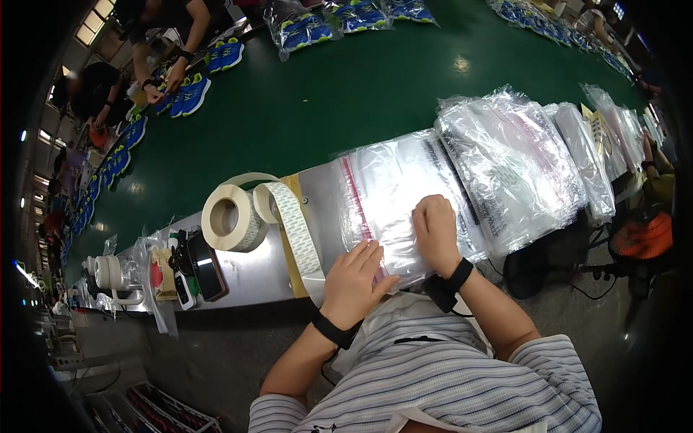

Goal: The person stands at a factory assembly line and repeatedly applies printed labels to a stack of clear plastic bags. They peel a label from a roll, place it on a bag, and smooth it down before moving to the next bag in the stack.

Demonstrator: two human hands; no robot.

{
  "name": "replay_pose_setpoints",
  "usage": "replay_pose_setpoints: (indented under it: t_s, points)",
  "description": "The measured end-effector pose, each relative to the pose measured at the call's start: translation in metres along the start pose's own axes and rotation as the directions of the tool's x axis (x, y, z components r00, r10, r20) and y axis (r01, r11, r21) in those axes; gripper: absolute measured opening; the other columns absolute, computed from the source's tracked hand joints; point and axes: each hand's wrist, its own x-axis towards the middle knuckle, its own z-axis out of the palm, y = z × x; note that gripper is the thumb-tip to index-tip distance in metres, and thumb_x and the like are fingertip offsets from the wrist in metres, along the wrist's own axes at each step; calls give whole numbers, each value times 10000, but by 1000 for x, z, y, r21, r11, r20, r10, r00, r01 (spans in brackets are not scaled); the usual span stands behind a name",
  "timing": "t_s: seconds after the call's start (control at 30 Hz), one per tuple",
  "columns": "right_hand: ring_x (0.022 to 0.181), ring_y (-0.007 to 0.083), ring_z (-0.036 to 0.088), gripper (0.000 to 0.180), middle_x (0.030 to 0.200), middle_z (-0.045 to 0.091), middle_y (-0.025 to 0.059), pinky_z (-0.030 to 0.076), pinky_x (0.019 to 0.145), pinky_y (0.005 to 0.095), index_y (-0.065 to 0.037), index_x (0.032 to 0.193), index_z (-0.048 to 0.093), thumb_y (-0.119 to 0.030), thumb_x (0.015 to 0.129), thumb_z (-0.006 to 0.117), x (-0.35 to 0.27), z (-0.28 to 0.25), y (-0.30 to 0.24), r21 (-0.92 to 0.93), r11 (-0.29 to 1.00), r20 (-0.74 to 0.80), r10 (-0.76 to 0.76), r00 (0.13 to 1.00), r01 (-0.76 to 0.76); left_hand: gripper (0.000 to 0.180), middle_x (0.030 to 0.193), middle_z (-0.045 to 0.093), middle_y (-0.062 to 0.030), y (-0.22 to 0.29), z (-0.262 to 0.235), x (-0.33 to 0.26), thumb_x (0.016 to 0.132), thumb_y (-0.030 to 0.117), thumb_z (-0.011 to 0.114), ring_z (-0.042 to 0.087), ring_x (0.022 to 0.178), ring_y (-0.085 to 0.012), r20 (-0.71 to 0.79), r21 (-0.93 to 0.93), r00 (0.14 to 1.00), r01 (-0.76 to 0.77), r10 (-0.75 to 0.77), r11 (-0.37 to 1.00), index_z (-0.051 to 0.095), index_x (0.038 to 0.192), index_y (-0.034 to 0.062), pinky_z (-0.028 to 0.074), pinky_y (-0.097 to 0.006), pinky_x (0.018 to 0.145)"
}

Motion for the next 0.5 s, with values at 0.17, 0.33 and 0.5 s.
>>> replay_pose_setpoints:
  t_s: [0.17,0.33,0.5]
  points:
    - [795,280,523,79,826,536,127,420,727,344,-4,824,534,-55,884,530,4,-26,-3,366,927,92,56,994,-85,459,1149,613,-190,6,-32,41,995,327,385,586,1087,-269,242,-838,932,341,-271,425,536,1190,-61,431,-371,957]
    - [785,143,534,162,880,587,58,428,717,275,-4,866,557,-119,949,477,10,-42,-9,628,677,179,354,918,-384,454,1113,588,-224,-25,40,108,1018,272,271,574,1107,-304,500,-728,866,407,-21,-552,434,1240,-89,463,-435,972]
    - [811,165,536,158,919,557,88,434,749,272,6,924,561,-126,951,478,22,-67,-9,584,800,165,51,985,-139,392,1128,573,-195,-1,42,119,1000,205,348,629,992,-263,580,-770,754,631,-309,95,359,1320,-22,575,-363,784]
